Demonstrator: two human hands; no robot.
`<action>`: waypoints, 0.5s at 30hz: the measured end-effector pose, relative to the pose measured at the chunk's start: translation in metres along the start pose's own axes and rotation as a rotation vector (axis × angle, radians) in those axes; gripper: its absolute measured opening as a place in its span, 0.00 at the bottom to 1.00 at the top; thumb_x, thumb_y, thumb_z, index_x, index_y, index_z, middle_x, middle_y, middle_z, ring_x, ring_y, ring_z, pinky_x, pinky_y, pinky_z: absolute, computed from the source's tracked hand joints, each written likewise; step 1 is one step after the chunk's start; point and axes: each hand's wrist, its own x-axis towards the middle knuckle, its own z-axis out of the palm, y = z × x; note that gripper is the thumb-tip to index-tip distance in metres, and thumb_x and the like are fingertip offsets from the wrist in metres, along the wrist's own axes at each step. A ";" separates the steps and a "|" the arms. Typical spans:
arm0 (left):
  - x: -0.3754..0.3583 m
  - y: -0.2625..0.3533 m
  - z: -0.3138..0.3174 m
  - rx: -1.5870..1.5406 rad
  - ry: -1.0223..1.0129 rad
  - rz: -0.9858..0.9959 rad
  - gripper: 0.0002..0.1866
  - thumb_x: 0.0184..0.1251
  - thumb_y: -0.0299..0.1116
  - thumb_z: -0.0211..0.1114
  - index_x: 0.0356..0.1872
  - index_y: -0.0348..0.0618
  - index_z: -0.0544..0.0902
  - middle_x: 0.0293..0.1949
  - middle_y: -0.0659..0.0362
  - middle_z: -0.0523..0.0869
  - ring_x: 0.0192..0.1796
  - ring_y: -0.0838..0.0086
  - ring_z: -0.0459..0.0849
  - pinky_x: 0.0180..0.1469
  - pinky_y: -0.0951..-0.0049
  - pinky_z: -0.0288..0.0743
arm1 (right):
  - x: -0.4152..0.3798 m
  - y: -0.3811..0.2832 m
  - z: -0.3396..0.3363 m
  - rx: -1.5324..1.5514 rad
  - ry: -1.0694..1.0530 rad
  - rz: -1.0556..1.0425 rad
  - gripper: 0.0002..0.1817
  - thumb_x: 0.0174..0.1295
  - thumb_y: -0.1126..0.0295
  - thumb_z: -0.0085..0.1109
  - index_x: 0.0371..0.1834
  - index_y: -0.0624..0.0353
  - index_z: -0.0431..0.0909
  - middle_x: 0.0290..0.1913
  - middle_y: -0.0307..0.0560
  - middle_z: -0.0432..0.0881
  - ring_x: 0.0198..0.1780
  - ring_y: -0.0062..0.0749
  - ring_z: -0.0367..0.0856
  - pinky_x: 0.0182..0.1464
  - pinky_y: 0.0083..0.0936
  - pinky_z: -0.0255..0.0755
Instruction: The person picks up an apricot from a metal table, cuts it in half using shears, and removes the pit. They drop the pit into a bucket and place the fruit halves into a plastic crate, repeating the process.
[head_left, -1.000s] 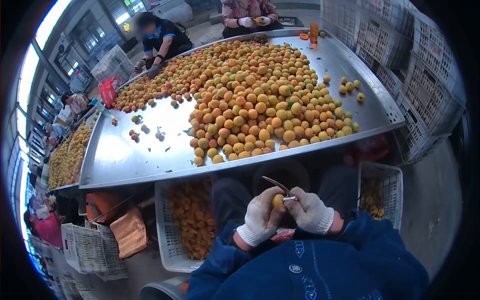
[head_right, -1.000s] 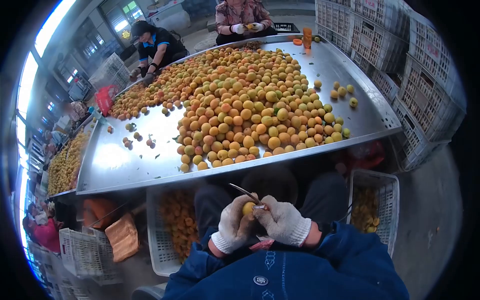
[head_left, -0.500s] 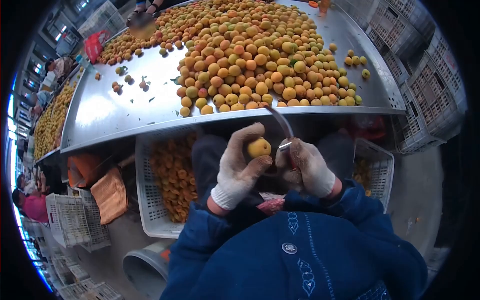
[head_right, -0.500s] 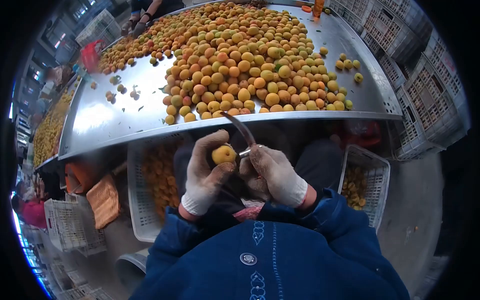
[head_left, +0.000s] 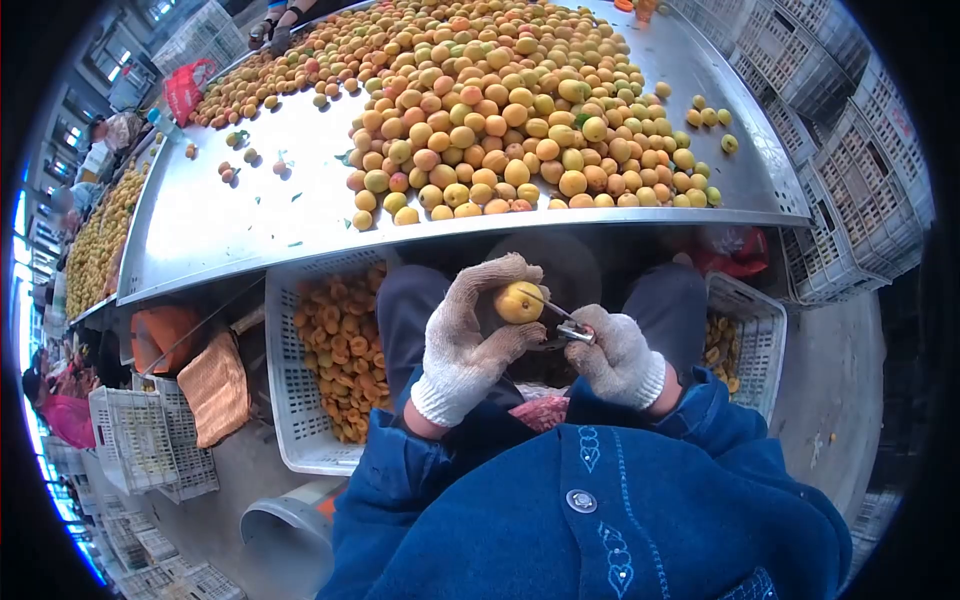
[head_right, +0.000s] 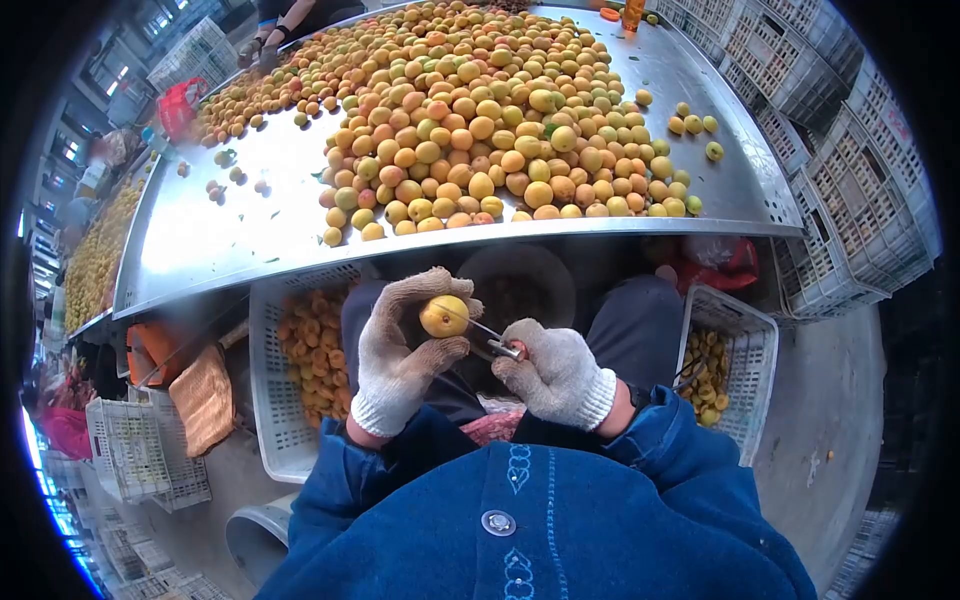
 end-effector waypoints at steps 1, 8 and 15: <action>0.001 0.004 0.002 -0.086 0.000 -0.055 0.30 0.54 0.16 0.70 0.59 0.37 0.71 0.56 0.50 0.80 0.59 0.67 0.80 0.64 0.68 0.74 | 0.000 0.000 0.000 -0.014 -0.013 -0.002 0.12 0.64 0.62 0.61 0.39 0.58 0.70 0.20 0.50 0.76 0.24 0.50 0.80 0.26 0.35 0.71; 0.004 -0.002 0.003 -0.141 -0.029 -0.090 0.27 0.59 0.17 0.67 0.60 0.36 0.71 0.54 0.51 0.81 0.57 0.69 0.81 0.60 0.69 0.76 | 0.002 0.001 0.000 -0.098 -0.050 0.050 0.13 0.64 0.61 0.60 0.37 0.58 0.70 0.20 0.52 0.76 0.24 0.52 0.80 0.26 0.37 0.71; 0.001 0.006 0.019 -0.500 -0.031 -0.176 0.25 0.64 0.22 0.65 0.61 0.35 0.69 0.53 0.47 0.82 0.56 0.64 0.83 0.61 0.66 0.77 | -0.002 0.016 0.023 0.050 0.016 -0.018 0.14 0.65 0.60 0.59 0.37 0.59 0.69 0.21 0.53 0.78 0.25 0.54 0.81 0.27 0.38 0.73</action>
